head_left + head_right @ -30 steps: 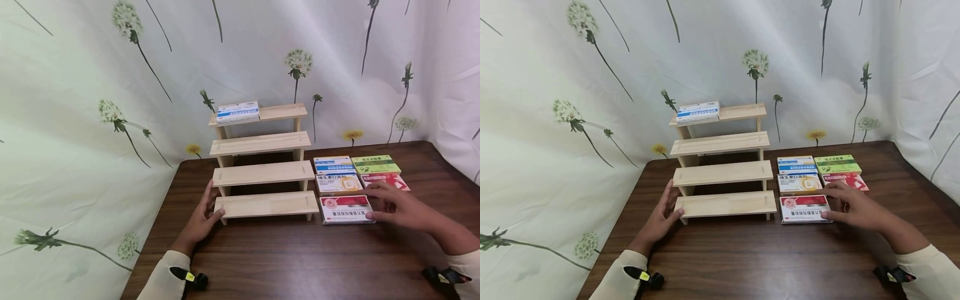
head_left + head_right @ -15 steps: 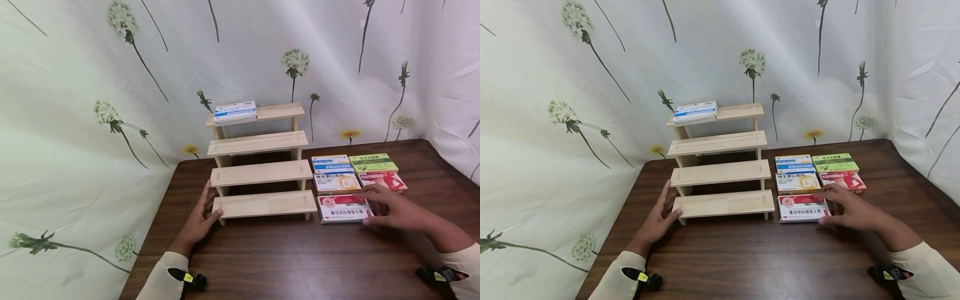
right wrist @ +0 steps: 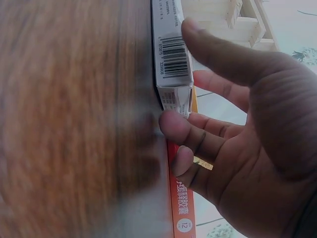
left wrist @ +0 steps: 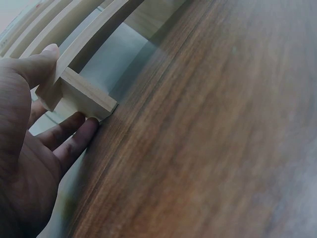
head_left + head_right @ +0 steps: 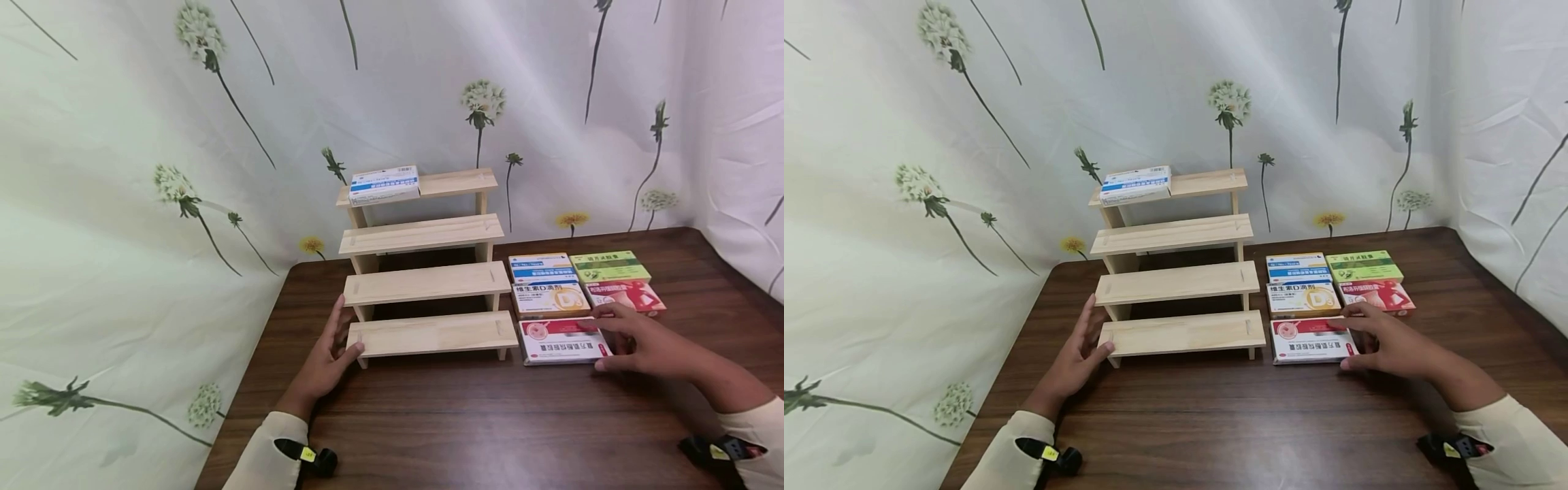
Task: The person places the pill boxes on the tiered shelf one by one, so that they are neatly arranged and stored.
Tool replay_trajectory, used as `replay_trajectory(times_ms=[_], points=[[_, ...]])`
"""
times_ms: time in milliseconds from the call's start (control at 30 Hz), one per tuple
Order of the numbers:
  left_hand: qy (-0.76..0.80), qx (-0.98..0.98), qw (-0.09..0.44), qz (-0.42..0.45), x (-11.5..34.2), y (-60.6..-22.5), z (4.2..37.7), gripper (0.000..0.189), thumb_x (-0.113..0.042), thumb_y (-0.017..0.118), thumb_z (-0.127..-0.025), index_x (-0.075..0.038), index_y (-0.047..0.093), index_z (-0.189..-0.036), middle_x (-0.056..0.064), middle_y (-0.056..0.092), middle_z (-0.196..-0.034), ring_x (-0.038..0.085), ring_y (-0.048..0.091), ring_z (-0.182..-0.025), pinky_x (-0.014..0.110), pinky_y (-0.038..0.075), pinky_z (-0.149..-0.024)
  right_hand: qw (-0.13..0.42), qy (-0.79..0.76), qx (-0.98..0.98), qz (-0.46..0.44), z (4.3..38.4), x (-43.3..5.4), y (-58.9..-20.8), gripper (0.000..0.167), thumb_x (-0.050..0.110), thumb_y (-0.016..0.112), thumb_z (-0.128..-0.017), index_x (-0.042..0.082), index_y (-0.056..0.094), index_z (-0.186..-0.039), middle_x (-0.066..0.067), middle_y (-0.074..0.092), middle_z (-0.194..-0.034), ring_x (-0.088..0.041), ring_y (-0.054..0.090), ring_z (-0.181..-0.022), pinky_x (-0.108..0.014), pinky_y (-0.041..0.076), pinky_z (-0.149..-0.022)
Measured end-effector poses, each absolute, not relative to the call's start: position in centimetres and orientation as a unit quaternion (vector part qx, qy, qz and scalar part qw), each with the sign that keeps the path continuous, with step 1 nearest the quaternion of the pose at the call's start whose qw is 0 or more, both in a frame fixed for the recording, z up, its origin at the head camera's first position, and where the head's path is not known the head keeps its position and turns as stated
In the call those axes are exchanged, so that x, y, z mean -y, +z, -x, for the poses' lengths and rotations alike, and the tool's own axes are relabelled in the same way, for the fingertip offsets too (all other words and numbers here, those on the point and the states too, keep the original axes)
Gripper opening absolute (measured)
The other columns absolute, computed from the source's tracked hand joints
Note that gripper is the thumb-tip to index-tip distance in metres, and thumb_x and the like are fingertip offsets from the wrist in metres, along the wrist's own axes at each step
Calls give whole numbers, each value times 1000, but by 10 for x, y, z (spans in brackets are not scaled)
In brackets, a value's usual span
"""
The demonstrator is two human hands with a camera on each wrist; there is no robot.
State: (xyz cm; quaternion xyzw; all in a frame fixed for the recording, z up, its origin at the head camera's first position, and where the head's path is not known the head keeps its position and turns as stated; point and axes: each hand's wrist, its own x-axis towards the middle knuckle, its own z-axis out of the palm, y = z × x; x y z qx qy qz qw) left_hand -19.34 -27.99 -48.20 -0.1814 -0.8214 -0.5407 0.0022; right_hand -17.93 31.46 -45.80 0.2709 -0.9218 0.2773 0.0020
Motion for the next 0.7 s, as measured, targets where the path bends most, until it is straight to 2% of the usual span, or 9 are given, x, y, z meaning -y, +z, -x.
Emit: replay_trajectory(times_ms=[400,600,700], points=[[-539,823,4,181,281,-482,194,99,-17,69,-109,-40,0,-177,21,31,-177,49,39,-160,38,58,-106,-21,258,933,-250,180,-313,-458,67,34,96,-84,9,73,-142,-18,58,-141,2,46,-82,-22,42,-67],[-536,824,2,181,280,-483,194,99,-18,69,-109,-37,0,-177,20,31,-178,48,39,-160,38,58,-106,-12,254,932,-258,180,-314,-459,67,33,97,-82,8,75,-141,-20,60,-140,3,45,-81,-22,42,-66],[-536,825,2,180,281,-482,194,99,-19,69,-109,-39,0,-177,19,31,-179,47,39,-160,40,58,-106,-11,255,931,-262,181,-313,-460,67,33,97,-81,9,75,-140,-20,60,-139,3,45,-81,-22,42,-67]])
